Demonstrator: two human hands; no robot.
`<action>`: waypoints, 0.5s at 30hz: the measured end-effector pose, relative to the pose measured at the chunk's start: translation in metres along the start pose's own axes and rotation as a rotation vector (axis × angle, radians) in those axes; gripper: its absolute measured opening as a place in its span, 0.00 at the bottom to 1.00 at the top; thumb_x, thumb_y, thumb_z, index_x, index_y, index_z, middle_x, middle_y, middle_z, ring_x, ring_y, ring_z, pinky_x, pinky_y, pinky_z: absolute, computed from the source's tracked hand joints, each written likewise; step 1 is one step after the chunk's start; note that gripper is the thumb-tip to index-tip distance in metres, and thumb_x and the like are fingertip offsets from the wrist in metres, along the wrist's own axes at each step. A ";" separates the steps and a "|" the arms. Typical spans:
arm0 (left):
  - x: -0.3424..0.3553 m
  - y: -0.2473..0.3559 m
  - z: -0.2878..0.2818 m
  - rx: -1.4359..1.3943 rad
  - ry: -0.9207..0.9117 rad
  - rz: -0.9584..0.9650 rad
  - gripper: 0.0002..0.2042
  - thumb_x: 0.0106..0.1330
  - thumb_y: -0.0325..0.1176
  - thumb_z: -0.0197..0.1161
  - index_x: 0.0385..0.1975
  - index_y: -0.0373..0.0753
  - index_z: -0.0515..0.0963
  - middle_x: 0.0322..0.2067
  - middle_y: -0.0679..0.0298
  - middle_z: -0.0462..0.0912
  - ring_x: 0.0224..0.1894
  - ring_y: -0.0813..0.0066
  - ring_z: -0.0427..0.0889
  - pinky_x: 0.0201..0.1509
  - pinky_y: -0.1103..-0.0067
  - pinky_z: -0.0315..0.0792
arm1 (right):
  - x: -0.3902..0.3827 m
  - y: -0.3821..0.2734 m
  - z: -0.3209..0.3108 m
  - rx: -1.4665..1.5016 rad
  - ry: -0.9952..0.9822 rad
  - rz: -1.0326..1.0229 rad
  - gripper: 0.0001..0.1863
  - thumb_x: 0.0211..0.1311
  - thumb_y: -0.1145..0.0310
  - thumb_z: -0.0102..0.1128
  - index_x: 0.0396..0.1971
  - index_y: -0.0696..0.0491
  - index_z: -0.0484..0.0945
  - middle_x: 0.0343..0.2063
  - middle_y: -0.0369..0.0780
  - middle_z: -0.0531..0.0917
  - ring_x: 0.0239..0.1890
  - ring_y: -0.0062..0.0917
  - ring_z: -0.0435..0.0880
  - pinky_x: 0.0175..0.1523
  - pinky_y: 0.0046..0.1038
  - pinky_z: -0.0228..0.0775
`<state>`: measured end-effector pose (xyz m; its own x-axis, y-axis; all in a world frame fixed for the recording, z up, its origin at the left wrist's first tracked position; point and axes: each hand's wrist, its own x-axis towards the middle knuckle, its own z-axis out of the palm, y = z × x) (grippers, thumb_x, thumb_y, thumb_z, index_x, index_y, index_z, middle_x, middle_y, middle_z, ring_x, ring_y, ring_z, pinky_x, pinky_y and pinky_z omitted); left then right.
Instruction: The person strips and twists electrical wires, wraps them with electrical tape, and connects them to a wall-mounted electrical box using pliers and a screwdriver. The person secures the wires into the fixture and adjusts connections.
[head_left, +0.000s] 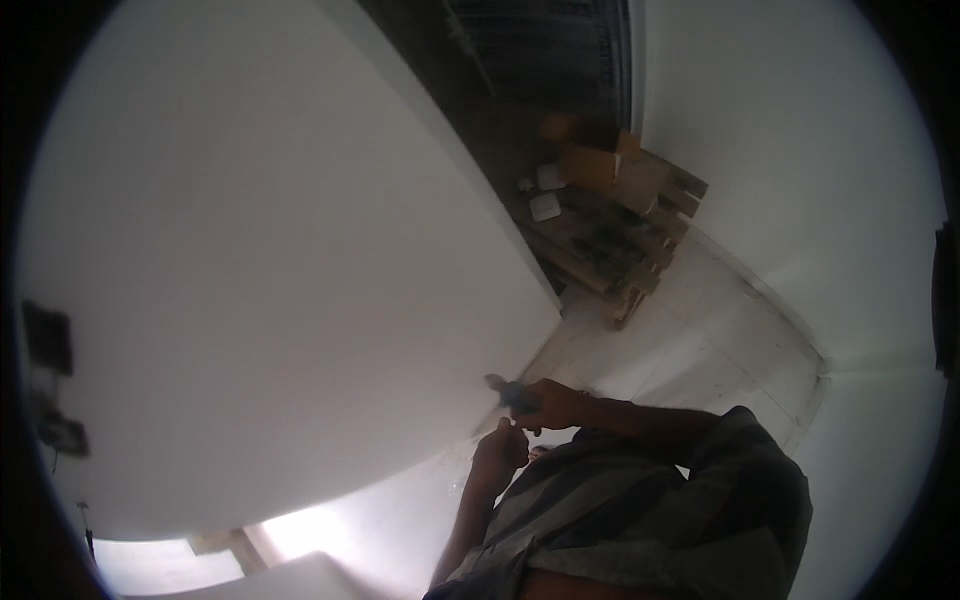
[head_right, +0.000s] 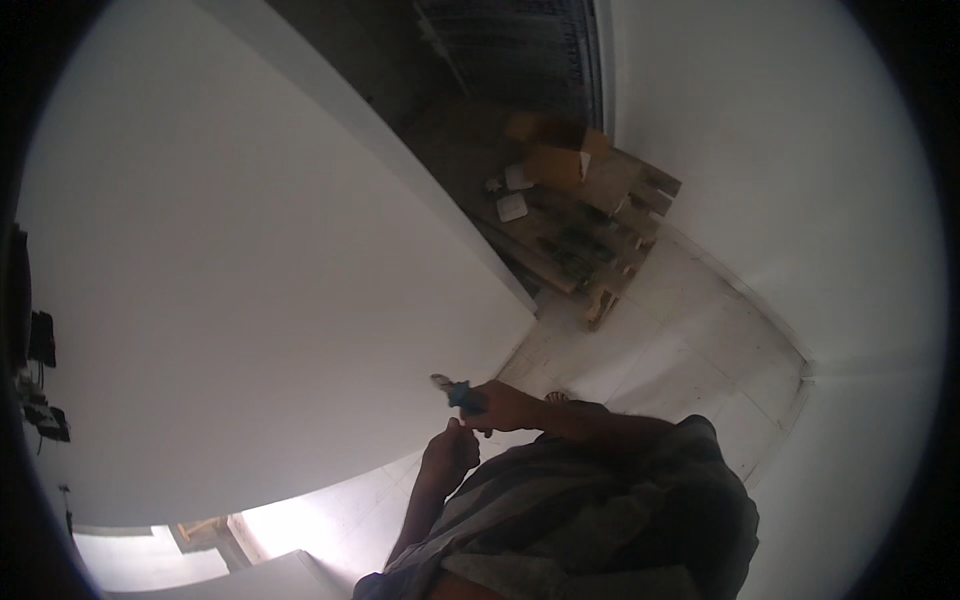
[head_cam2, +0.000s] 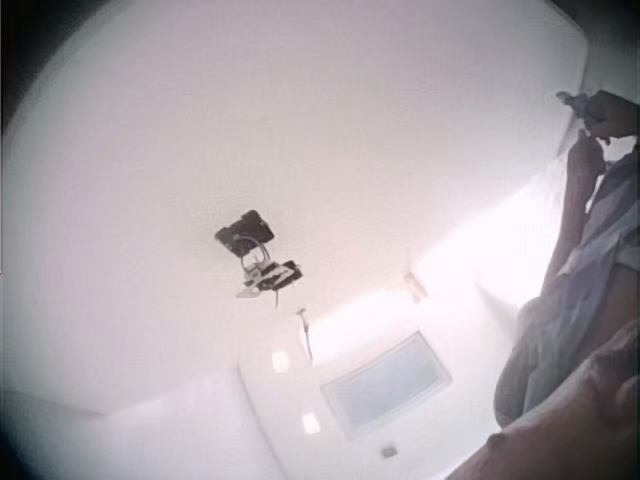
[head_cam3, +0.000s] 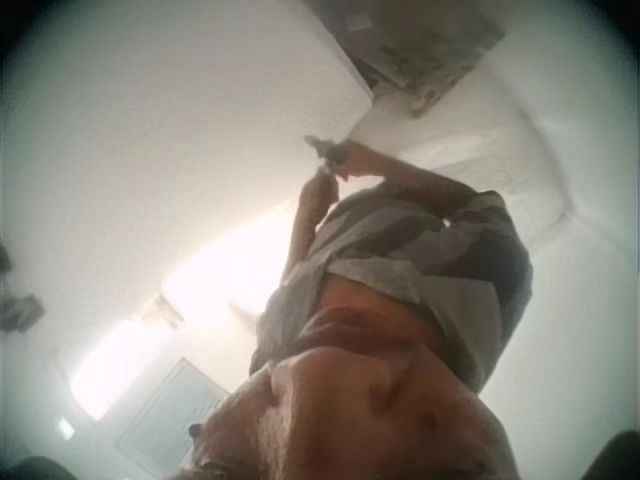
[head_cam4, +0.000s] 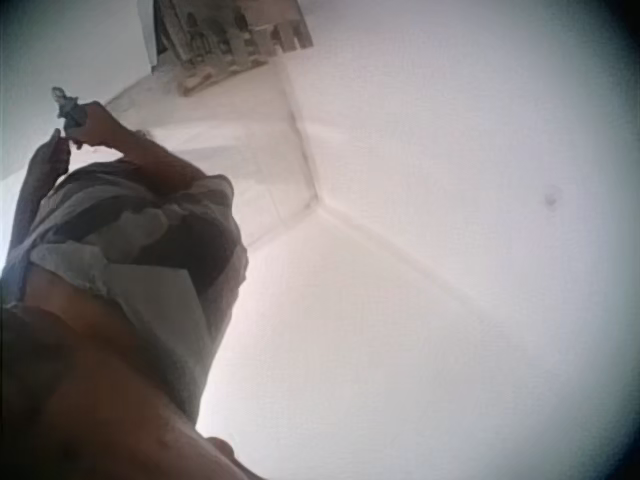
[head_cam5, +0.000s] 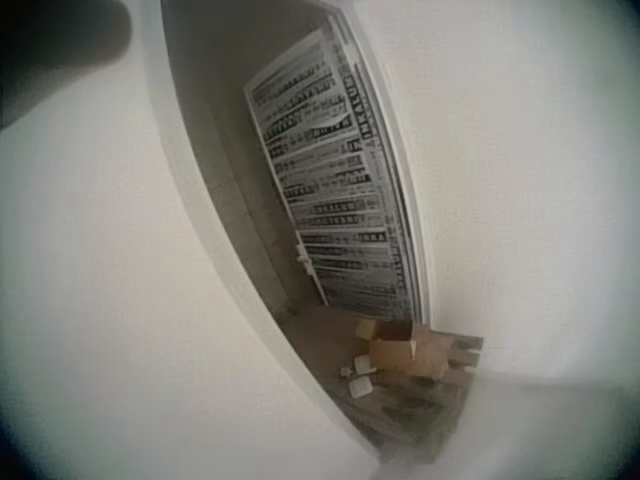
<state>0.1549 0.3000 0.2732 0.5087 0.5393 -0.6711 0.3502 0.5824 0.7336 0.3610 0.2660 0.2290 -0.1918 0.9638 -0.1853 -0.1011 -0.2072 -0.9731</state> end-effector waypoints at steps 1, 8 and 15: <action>0.006 0.005 0.001 -0.047 -0.026 -0.075 0.22 0.84 0.49 0.48 0.38 0.36 0.80 0.22 0.71 0.71 0.23 0.79 0.67 0.29 0.78 0.63 | -0.009 0.007 -0.006 0.027 0.072 0.046 0.13 0.65 0.60 0.72 0.37 0.55 0.83 0.23 0.35 0.85 0.24 0.20 0.86 0.29 0.28 0.79; 0.001 -0.044 -0.046 0.516 0.211 0.021 0.23 0.74 0.48 0.62 0.43 0.29 0.85 0.32 0.58 0.88 0.31 0.72 0.86 0.38 0.75 0.80 | -0.011 -0.030 -0.176 -0.032 1.132 0.044 0.12 0.67 0.60 0.68 0.41 0.54 0.83 0.27 0.36 0.86 0.27 0.19 0.84 0.33 0.28 0.76; -0.029 -0.091 -0.095 0.736 0.294 -0.102 0.19 0.72 0.46 0.63 0.39 0.32 0.87 0.30 0.56 0.90 0.32 0.68 0.90 0.40 0.72 0.82 | 0.090 -0.103 -0.410 -0.235 1.425 -0.210 0.15 0.64 0.59 0.67 0.39 0.57 0.84 0.28 0.43 0.87 0.29 0.29 0.89 0.37 0.35 0.80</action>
<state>0.0335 0.2889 0.2154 0.2537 0.7028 -0.6646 0.8654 0.1420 0.4806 0.7540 0.4426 0.2565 0.9299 0.3477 0.1199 0.1808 -0.1481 -0.9723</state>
